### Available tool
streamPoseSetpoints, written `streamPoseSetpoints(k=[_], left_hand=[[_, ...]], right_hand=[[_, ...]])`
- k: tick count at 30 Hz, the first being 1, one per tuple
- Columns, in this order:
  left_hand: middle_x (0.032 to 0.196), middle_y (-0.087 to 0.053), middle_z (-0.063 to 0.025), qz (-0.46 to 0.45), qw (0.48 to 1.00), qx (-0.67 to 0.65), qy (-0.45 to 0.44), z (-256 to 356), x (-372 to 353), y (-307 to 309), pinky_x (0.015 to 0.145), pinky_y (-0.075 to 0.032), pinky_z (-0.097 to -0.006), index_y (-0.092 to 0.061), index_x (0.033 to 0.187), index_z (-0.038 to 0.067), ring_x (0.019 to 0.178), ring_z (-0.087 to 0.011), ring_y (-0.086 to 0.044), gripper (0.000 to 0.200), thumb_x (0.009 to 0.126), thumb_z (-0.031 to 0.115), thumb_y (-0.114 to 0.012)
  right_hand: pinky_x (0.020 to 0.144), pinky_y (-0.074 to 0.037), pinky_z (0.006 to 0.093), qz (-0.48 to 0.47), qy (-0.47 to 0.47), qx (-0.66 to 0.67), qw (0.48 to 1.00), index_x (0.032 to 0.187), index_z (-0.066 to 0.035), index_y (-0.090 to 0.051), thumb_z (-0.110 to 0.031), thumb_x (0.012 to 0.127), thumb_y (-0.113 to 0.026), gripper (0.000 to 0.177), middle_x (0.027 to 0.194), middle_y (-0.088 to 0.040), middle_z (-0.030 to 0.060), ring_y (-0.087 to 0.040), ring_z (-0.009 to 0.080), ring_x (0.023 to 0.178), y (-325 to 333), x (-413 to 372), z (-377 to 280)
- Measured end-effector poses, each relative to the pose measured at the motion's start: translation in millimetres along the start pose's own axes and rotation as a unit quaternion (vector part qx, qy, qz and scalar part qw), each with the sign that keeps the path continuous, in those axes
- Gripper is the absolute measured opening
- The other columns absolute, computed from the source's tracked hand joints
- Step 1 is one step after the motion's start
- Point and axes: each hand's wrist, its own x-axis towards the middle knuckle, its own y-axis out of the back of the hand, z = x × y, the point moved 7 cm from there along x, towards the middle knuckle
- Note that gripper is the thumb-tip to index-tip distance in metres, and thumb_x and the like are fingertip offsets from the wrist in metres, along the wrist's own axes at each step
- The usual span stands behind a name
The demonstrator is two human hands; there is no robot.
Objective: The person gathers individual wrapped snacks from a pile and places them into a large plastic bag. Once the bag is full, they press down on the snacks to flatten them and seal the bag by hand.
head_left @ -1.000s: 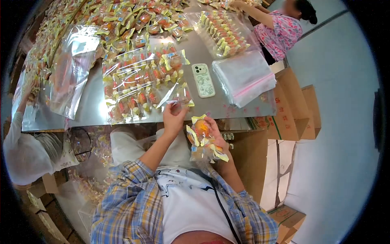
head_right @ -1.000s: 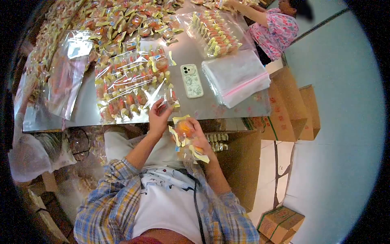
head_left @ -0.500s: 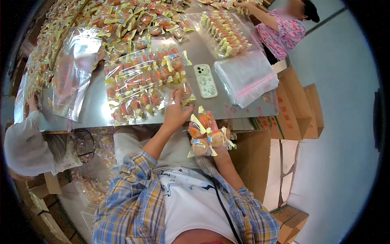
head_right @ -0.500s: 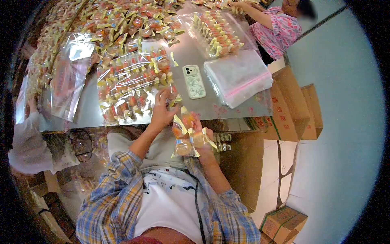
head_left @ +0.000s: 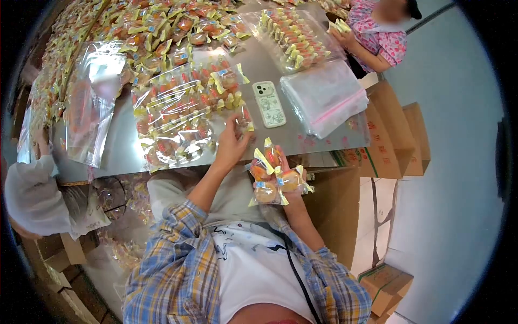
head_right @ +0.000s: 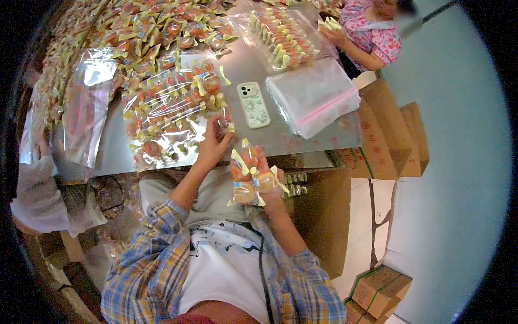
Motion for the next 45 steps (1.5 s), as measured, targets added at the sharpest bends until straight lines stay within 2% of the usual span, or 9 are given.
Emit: streamPoseSetpoints(k=[7,11,15,19,22,27,35,38,45], left_hand=[[0.133,-0.064,-0.0178,0.019,1.000,-0.025,-0.001,-4.4,-11.8,9.8,0.099,-0.056,-0.0368,-0.039,0.150,0.003,0.115,-0.0209,-0.065,0.071,0.091,0.008,-0.078],[0.117,-0.068,-0.0199,0.031,0.999,-0.006,-0.011,-15.7,-10.9,9.0,0.081,-0.056,-0.0364,-0.055,0.135,0.000,0.094,-0.0213,-0.068,0.051,0.091,0.011,-0.077],[0.097,-0.068,-0.0175,0.056,0.997,0.008,-0.043,-5.5,-7.6,14.8,0.065,-0.051,-0.0372,-0.068,0.113,-0.002,0.072,-0.0201,-0.063,0.029,0.090,0.013,-0.076],[0.096,-0.070,-0.0101,0.087,0.988,0.107,-0.072,8.2,-11.9,28.4,0.083,-0.053,-0.0319,-0.066,0.134,0.004,0.085,-0.0200,-0.065,0.042,0.094,0.012,-0.074],[0.100,-0.070,-0.0079,0.030,0.990,-0.130,0.045,-31.6,-6.8,17.6,0.081,-0.053,-0.0317,-0.067,0.128,0.003,0.085,-0.0188,-0.065,0.034,0.095,0.012,-0.073],[0.111,-0.071,-0.0087,0.013,0.914,-0.364,0.180,-44.3,-15.5,21.0,0.088,-0.051,-0.0298,-0.067,0.128,0.001,0.098,-0.0164,-0.065,0.031,0.106,0.020,-0.055],[0.137,-0.059,-0.0145,0.015,0.966,-0.241,0.091,-2.2,-68.2,53.6,0.099,-0.053,-0.0359,-0.062,0.135,0.000,0.120,-0.0223,-0.061,0.049,0.092,0.017,-0.079],[0.149,-0.049,-0.0155,-0.004,0.999,0.002,-0.045,19.3,-77.2,61.2,0.107,-0.050,-0.0358,-0.056,0.146,0.004,0.131,-0.0238,-0.058,0.062,0.090,0.013,-0.082],[0.138,-0.058,-0.0156,-0.014,0.997,-0.072,0.040,8.5,-75.0,62.5,0.096,-0.055,-0.0325,-0.059,0.143,0.002,0.113,-0.0195,-0.065,0.068,0.084,0.016,-0.088]], right_hand=[[0.121,-0.033,0.0588,-0.075,-0.023,0.037,0.996,0.167,-0.015,-0.024,-0.071,0.086,-0.054,0.103,0.167,-0.034,0.0152,-0.041,0.0426,0.148,-23.4,3.6,3.9],[0.098,-0.050,0.0739,0.050,-0.015,0.028,0.998,0.166,-0.029,-0.024,-0.077,0.080,-0.063,0.106,0.163,-0.035,0.0243,-0.044,0.0533,0.141,4.9,6.7,7.1],[0.096,-0.051,0.0734,0.004,-0.046,0.027,0.999,0.166,-0.029,-0.024,-0.076,0.081,-0.064,0.105,0.164,-0.036,0.0192,-0.045,0.0519,0.141,-11.2,8.4,13.7],[0.095,-0.051,0.0719,0.012,-0.085,0.119,0.989,0.167,-0.029,-0.022,-0.074,0.083,-0.064,0.105,0.165,-0.037,0.0137,-0.047,0.0484,0.140,-11.5,13.8,36.8],[0.111,-0.043,0.0655,-0.053,-0.095,0.089,0.990,0.169,-0.016,-0.015,-0.076,0.083,-0.060,0.114,0.169,-0.030,0.0147,-0.045,0.0439,0.144,-26.0,21.6,50.5],[0.105,-0.048,0.0650,-0.057,-0.096,0.084,0.990,0.169,-0.017,-0.019,-0.075,0.086,-0.055,0.107,0.167,-0.035,0.0154,-0.052,0.0410,0.137,-33.0,39.2,47.7],[0.110,-0.048,0.0556,-0.065,-0.089,0.125,0.986,0.154,-0.007,-0.047,-0.062,0.094,-0.052,0.082,0.150,-0.055,0.0182,-0.059,0.0384,0.130,-18.4,65.5,57.3],[0.109,-0.049,0.0543,-0.021,-0.093,0.130,0.987,0.150,-0.007,-0.052,-0.059,0.096,-0.050,0.075,0.145,-0.060,0.0182,-0.060,0.0376,0.128,-15.9,71.8,61.3],[0.110,-0.048,0.0539,0.063,-0.100,0.097,0.988,0.147,-0.008,-0.055,-0.058,0.100,-0.046,0.069,0.141,-0.063,0.0158,-0.063,0.0360,0.125,-14.3,69.1,66.9]])
